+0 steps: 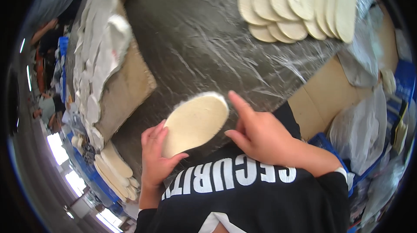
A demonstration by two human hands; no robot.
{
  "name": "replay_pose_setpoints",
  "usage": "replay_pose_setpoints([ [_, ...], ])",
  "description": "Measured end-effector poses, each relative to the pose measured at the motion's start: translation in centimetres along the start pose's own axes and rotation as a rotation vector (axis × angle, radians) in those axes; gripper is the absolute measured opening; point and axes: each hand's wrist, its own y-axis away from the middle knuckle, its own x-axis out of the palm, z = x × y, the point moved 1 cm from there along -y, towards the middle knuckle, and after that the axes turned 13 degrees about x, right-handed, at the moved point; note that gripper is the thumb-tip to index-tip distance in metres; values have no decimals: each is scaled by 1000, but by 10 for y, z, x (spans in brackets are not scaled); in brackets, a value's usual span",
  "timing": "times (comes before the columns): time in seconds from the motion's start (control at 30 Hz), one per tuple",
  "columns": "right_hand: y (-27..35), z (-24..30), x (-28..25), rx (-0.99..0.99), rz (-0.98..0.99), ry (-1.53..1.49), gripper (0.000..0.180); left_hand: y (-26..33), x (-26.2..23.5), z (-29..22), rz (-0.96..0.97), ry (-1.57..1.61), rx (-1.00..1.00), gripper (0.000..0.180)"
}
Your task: The recorder is assembling multi-layered shoe insoles by aligning and pressing together white material components on a factory table.
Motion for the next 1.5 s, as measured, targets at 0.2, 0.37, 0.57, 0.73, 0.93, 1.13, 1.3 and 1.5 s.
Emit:
replay_pose_setpoints([
  [0.2,-32,37,7,-582,-161,608,103,3,0,3,-24,65,-31,84],
  [0.37,-54,46,29,-606,51,727,107,1,-5,5,49,159,-8,86],
  [0.57,-57,52,28,-583,87,701,104,12,-24,14,19,275,-110,88],
  [0.73,-55,52,26,-566,107,720,101,31,-40,23,-31,487,-250,75],
  [0.93,-52,52,22,-560,27,774,102,54,-40,41,87,448,-439,34],
  [1.13,-50,52,21,-533,19,801,101,54,-27,49,-76,425,-371,25],
  [1.3,-50,53,20,-503,46,814,98,53,-21,45,-89,469,-479,22],
  [1.5,-45,54,19,-479,12,857,95,47,-17,48,-112,393,-469,23],
])
